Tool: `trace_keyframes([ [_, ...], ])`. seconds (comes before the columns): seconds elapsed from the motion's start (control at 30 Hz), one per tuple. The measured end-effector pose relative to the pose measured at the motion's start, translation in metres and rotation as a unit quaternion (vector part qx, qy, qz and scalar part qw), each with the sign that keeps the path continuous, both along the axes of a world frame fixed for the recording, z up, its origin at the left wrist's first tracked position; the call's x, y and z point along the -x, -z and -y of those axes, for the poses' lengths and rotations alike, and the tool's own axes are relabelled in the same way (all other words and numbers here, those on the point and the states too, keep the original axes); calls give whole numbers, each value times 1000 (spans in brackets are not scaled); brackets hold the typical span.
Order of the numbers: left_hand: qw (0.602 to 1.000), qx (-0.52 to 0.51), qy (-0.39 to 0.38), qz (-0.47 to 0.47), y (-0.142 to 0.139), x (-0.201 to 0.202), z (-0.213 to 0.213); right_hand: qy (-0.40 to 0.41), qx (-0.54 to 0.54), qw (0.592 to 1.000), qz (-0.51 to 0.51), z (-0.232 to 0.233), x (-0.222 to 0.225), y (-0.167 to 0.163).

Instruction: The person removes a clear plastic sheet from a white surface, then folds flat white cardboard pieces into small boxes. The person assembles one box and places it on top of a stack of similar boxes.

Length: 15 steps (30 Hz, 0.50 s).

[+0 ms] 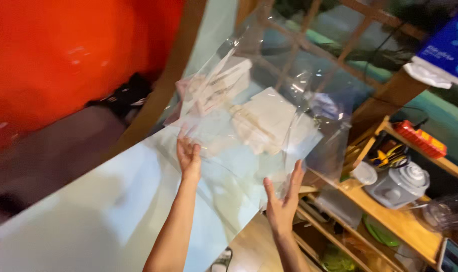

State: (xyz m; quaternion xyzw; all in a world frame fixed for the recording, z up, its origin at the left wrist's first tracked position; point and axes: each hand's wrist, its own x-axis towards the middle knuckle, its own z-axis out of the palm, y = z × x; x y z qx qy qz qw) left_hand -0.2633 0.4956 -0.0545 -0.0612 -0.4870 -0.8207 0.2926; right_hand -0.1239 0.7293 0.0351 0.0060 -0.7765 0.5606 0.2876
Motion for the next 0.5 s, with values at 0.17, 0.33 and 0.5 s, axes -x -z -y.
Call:
trace_keyframes([
  [0.17,989,50,-137,21,-23,-125,70,-39,-26,999,-18,53,-98,-14],
  [0.33,991,31,-127,8,-70,-285,174,-137,13,990,-9,147,-208,-46],
  [0.5,970,66,-227,-59,-105,-416,292,-243,112,963,33,261,-289,-70],
])
